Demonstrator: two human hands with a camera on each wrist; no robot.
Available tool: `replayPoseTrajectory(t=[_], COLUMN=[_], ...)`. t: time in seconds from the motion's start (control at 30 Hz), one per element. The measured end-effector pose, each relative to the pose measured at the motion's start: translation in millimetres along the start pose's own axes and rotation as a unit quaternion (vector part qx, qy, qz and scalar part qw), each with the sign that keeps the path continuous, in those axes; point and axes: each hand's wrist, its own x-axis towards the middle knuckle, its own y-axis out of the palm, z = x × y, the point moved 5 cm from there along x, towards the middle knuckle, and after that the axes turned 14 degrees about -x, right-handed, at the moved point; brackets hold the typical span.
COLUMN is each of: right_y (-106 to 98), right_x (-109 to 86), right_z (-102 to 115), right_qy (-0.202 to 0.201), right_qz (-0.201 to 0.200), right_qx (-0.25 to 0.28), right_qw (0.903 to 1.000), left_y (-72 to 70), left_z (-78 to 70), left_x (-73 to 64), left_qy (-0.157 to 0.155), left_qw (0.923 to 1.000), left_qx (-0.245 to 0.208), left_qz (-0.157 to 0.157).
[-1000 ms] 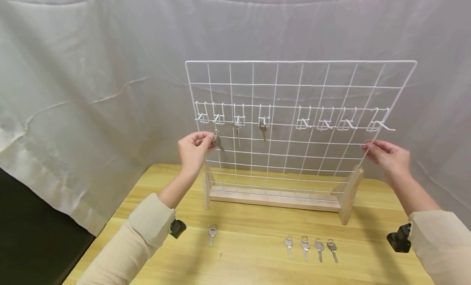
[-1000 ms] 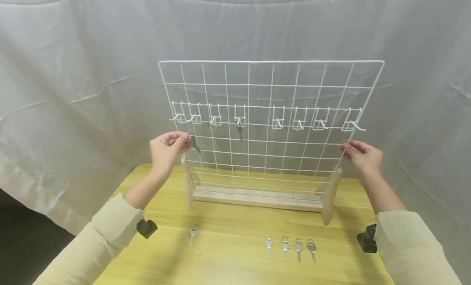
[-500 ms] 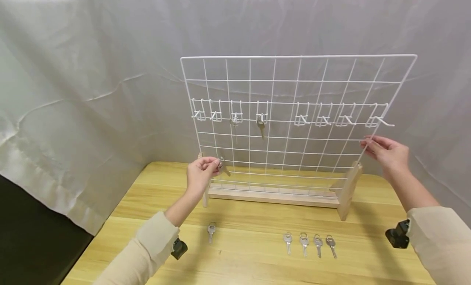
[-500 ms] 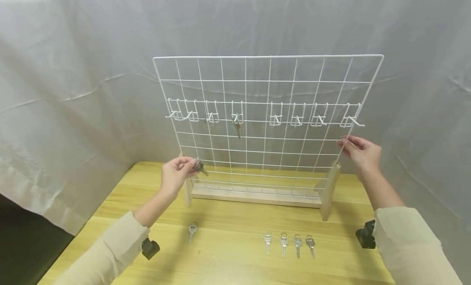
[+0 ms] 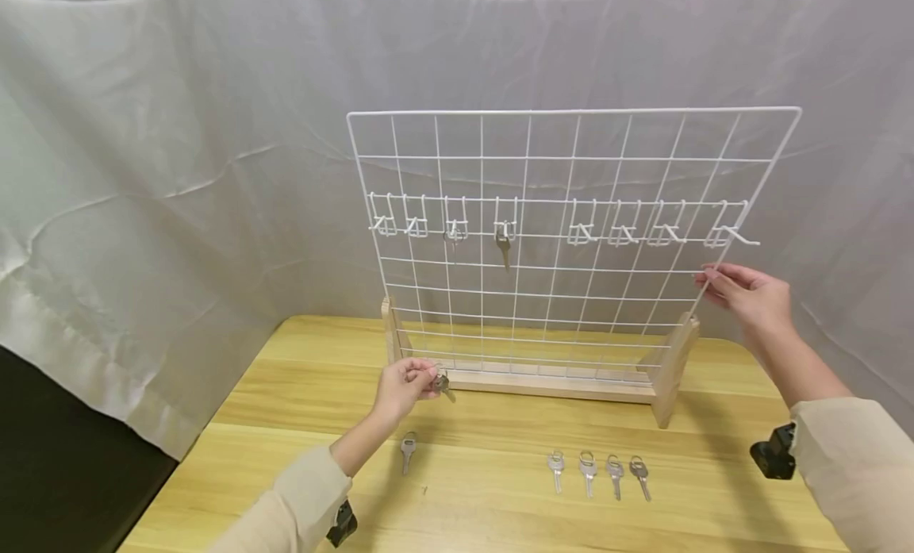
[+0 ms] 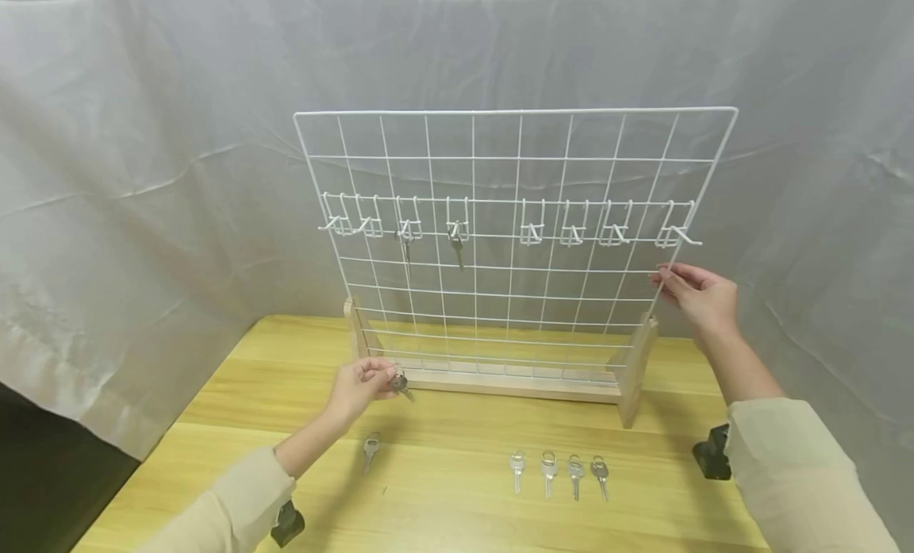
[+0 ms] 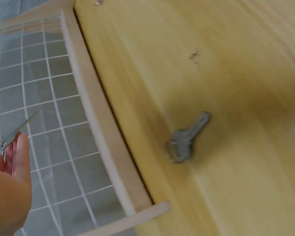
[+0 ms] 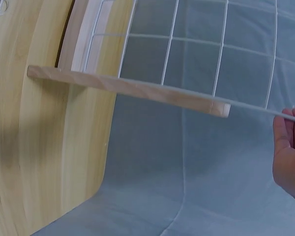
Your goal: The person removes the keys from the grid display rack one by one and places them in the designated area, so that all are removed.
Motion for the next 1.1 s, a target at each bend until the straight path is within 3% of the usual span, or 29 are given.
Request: replayPoseTrajectory(t=[0.23, 0.43, 0.63, 0.77, 1.1], right_y=[-0.2, -7.5, -5.7, -4.7, -3.2], right_x=[4.1, 1.7, 1.5, 0.9, 2.3], right_z=[-1.1, -2.0, -1.9, -2.2, -3.6], right_qy=[-0.010, 0.000, 0.004, -0.001, -0.012], right_qz=[0.035, 0.018, 0.014, 0.021, 0.022], right_qx=[-0.015, 0.004, 0.008, 0.039, 0.027], right_qw=[0.9992, 0.9998, 0.9999, 0.9990, 0.9993], left_y=[-7.9, -8.1, -9.2, -6.5, -8.0], left_z=[23.2, 47.4, 68.3, 76.4, 85.5], left_x=[-9.8, -17.4, -25.8, -29.9, -34.1], left_qy=[-0.027, -0.039, -0.050, -0.058, -0.054], left_qw=[0.9992, 0.9963, 0.9945, 0.9932, 0.9893], left_qx=[0.012, 0.017, 0.026, 0.028, 0.064], left_qz=[0.028, 0.075, 0.088, 0.097, 0.119])
